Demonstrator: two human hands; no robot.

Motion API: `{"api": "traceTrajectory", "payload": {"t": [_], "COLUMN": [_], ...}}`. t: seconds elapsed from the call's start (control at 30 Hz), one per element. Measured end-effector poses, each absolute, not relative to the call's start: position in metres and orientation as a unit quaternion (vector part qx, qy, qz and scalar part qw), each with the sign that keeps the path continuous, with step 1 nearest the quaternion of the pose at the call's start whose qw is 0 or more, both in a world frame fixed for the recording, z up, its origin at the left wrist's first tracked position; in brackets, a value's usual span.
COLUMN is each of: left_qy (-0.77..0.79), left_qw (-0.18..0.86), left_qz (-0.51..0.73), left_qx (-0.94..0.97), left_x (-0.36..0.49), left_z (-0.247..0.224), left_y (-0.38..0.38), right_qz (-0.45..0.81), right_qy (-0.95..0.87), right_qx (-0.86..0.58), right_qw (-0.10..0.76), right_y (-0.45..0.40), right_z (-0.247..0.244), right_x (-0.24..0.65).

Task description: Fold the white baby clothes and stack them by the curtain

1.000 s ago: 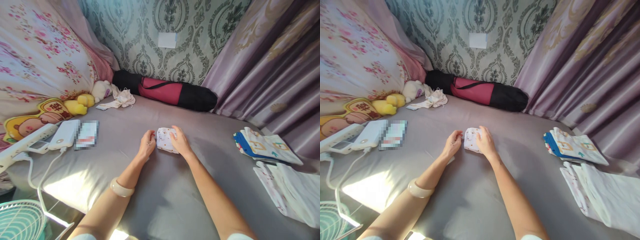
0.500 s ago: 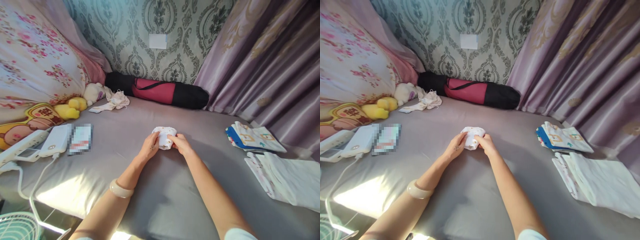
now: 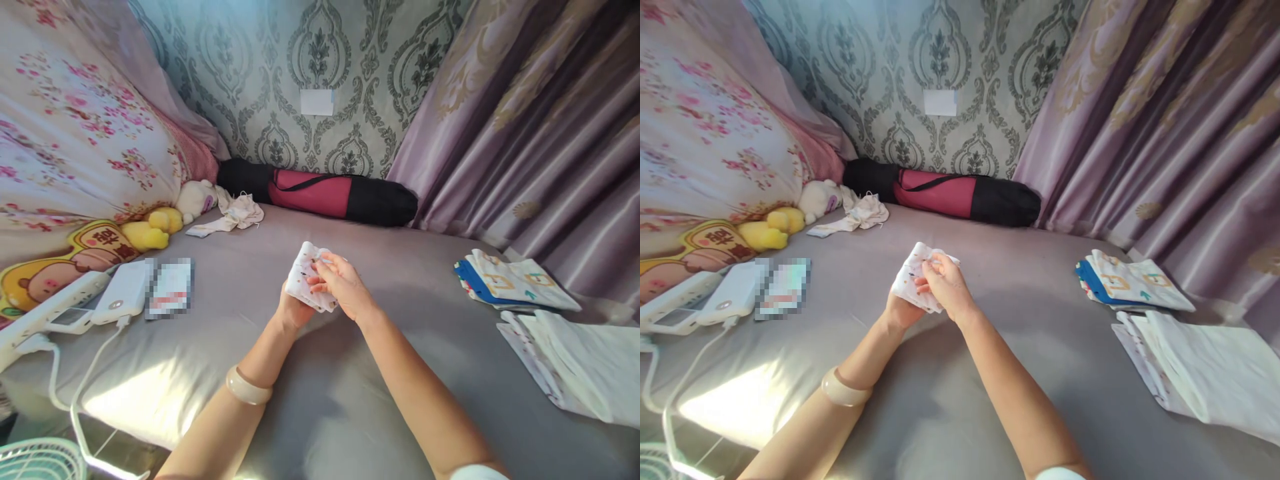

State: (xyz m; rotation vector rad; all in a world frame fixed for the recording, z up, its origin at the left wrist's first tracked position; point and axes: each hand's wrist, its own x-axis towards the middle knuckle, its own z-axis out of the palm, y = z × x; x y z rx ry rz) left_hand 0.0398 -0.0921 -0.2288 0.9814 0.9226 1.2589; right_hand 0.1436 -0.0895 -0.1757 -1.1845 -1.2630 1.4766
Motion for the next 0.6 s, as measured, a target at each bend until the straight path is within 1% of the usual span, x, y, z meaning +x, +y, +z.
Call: {"api": "traceTrajectory", "payload": {"t": [0.03, 0.07, 0.1, 0.17, 0.2, 0.23, 0.27, 0.3, 0.37, 0.4, 0.47, 0.6], "left_qy": [0.327, 0.244, 0.170, 0.090, 0.074, 0.069, 0.071, 0.079, 0.099, 0.107, 0.121, 0.167], "left_qw": [0.662, 0.719, 0.761, 0.797, 0.803, 0.805, 0.800, 0.791, 0.780, 0.778, 0.775, 0.761], "left_qz": [0.566, 0.577, 0.576, 0.566, 0.564, 0.566, 0.577, 0.591, 0.609, 0.613, 0.614, 0.616], "left_qx": [0.367, 0.301, 0.244, 0.193, 0.178, 0.164, 0.150, 0.133, 0.100, 0.089, 0.087, 0.118], "left_x": [0.038, 0.037, 0.037, 0.038, 0.040, 0.042, 0.045, 0.048, 0.053, 0.054, 0.056, 0.056], "left_z": [-0.226, -0.223, -0.220, -0.219, -0.220, -0.223, -0.228, -0.232, -0.241, -0.244, -0.247, -0.243], "left_y": [-0.092, -0.092, -0.092, -0.092, -0.092, -0.092, -0.092, -0.093, -0.094, -0.095, -0.095, -0.098], "right_qz": [0.576, 0.535, 0.462, 0.255, 0.157, 0.084, 0.043, 0.029, 0.042, 0.050, 0.059, 0.095], "right_qy": [-0.513, -0.532, -0.557, -0.608, -0.632, -0.661, -0.698, -0.741, -0.809, -0.823, -0.828, -0.825], "right_qx": [-0.464, -0.464, -0.473, -0.497, -0.503, -0.503, -0.499, -0.491, -0.477, -0.479, -0.490, -0.493], "right_qw": [0.437, 0.465, 0.502, 0.564, 0.568, 0.550, 0.512, 0.458, 0.340, 0.301, 0.265, 0.258], "right_y": [-0.089, -0.088, -0.088, -0.089, -0.091, -0.094, -0.096, -0.099, -0.103, -0.104, -0.103, -0.101], "right_z": [-0.174, -0.172, -0.171, -0.170, -0.172, -0.177, -0.184, -0.192, -0.211, -0.219, -0.228, -0.227], "right_x": [0.146, 0.149, 0.152, 0.157, 0.157, 0.156, 0.154, 0.150, 0.141, 0.137, 0.132, 0.133]}}
